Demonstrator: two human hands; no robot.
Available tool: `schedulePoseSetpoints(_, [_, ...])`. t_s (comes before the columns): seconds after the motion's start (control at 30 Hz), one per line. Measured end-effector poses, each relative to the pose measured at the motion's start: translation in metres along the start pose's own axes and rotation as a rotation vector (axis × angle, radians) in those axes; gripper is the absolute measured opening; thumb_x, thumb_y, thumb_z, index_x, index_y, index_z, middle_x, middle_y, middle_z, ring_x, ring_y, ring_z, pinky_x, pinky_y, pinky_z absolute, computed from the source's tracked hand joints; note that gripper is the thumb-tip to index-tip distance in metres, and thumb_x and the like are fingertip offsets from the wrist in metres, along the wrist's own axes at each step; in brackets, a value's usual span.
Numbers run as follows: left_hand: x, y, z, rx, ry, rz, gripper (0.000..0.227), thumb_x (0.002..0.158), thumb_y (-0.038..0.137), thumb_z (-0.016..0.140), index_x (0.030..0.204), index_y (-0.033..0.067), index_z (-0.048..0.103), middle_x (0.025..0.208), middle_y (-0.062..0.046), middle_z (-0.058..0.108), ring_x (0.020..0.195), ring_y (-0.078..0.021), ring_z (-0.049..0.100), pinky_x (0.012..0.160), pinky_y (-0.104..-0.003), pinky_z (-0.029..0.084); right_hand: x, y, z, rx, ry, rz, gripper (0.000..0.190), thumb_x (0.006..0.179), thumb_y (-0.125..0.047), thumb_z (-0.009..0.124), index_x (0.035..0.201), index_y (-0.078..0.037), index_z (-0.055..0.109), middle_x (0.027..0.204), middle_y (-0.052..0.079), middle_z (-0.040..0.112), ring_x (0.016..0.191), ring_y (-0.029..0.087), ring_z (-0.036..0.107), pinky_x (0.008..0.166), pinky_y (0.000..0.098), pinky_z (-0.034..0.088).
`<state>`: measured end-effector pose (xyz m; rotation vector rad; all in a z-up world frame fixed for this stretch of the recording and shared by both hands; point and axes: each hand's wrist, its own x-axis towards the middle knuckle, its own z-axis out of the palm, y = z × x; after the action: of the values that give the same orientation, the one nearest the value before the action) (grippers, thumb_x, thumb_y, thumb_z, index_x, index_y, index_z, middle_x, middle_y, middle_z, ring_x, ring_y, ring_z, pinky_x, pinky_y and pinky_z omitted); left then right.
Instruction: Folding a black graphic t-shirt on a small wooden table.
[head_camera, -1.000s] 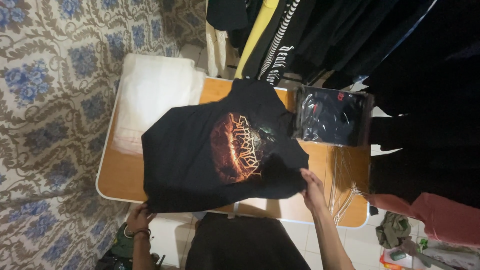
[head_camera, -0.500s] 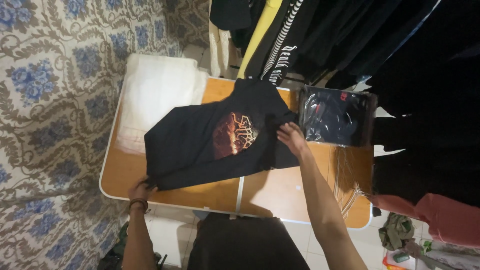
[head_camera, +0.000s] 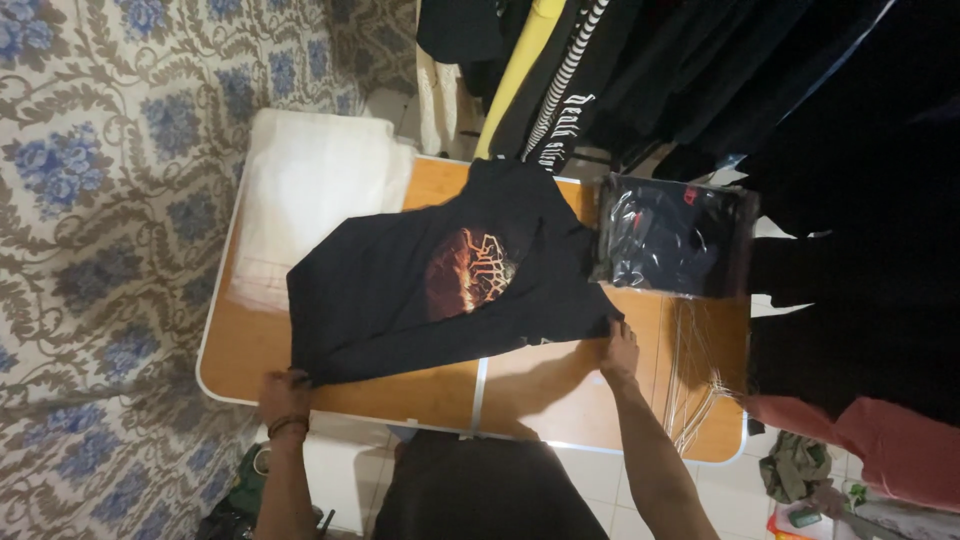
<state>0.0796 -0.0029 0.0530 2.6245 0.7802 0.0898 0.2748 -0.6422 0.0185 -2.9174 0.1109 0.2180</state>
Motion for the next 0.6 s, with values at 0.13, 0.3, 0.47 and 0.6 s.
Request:
schedulePoseSetpoints(0.13, [0.003,0.005,-0.001,0.109,0.133,0.029,0.019,0.078,0.017,0.083,0.096,0.01,0.078,0.128,-0.021,0.07,0.113,-0.0407,0.067,0.097,-0.051,0.052,0.015,0.046,0.038,0.012,-0.052,0.033,0.069,0.08,-0.006,0.07,0.144,-0.011,0.047,0.135,0.015,0.055,0.126,0.039,0.053,0.104,0.0477,0.047])
schedulePoseSetpoints(0.3, [0.016,-0.037,0.033,-0.436,0.189,-0.329,0.032,0.098,0.03,0.076,0.115,0.0027,0.071,0.113,-0.019,0.073,0.106,-0.0347,0.07,0.096,-0.046,0.053,0.017,0.031,0.002,0.26,0.063,-0.091,0.016,0.089,-0.012,0.071,0.105,-0.01,0.072,0.119,0.012,0.07,0.112,0.033,0.061,0.104,0.0438,0.048])
schedulePoseSetpoints(0.47, [0.015,-0.024,0.023,-0.643,0.081,-0.283,0.048,0.095,0.036,0.079,0.123,-0.0008,0.065,0.116,-0.017,0.07,0.107,-0.0311,0.066,0.093,-0.042,0.052,0.022,0.026,-0.012,0.611,-0.104,0.018,0.014,0.093,-0.012,0.07,0.107,-0.006,0.068,0.109,0.013,0.072,0.105,0.026,0.067,0.099,0.0402,0.05])
schedulePoseSetpoints(0.6, [0.011,-0.044,0.048,-0.449,-0.105,-0.151,0.073,0.074,0.038,0.088,0.128,-0.0002,0.058,0.116,-0.021,0.068,0.107,-0.0369,0.066,0.089,-0.047,0.054,0.041,0.078,0.053,0.87,-0.159,0.092,0.019,0.094,-0.01,0.071,0.11,-0.002,0.064,0.104,0.013,0.074,0.099,0.024,0.07,0.091,0.0371,0.054])
